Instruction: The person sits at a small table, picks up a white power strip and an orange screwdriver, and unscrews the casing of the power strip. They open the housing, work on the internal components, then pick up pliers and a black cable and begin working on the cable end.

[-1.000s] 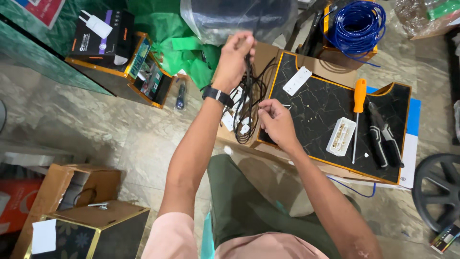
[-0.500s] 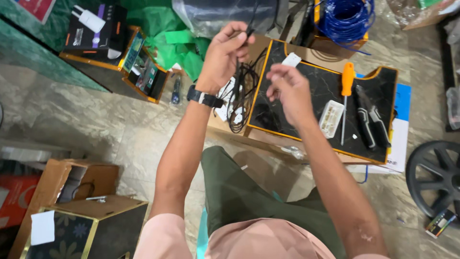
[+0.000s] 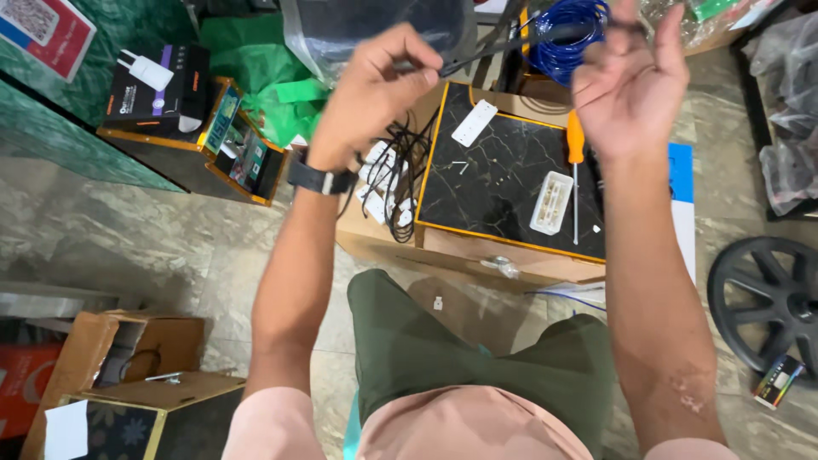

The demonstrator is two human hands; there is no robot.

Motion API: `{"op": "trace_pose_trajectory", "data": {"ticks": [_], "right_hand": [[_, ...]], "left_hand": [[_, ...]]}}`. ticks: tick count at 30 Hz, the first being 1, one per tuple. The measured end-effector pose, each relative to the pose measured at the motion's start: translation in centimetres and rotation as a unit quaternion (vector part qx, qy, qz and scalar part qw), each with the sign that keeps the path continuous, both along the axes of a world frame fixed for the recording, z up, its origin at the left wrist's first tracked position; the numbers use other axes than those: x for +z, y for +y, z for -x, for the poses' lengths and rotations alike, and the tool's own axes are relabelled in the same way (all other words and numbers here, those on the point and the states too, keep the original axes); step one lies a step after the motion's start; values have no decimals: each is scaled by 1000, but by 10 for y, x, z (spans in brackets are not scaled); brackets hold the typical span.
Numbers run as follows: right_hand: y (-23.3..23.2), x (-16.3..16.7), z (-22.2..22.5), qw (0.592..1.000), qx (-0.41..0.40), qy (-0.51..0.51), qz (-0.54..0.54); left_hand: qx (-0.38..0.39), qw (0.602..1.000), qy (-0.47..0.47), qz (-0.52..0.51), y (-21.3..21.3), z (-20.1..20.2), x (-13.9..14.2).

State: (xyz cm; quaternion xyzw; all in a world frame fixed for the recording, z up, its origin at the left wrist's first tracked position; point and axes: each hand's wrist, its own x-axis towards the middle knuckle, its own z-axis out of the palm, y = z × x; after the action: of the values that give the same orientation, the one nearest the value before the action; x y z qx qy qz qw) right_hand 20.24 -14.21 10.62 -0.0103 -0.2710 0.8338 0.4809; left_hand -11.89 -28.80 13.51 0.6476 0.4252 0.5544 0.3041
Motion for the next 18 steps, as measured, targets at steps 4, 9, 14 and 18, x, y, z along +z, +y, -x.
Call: {"op": "trace_pose_trajectory", "data": {"ticks": [4, 9, 14, 18], "right_hand": [[9, -18, -19, 1000, -13, 19, 5], [-14, -38, -21, 996, -70, -53, -1], [-28, -50, -28, 995, -79, -55, -28], [-19, -62, -46, 994, -106, -3, 0]], "left_hand": [[35, 988, 47, -146, 12, 5, 17], [204, 963, 47, -172, 4, -2, 28], [252, 836, 365, -323, -14, 7, 33], [302, 754, 550, -194, -6, 56, 30]]}}
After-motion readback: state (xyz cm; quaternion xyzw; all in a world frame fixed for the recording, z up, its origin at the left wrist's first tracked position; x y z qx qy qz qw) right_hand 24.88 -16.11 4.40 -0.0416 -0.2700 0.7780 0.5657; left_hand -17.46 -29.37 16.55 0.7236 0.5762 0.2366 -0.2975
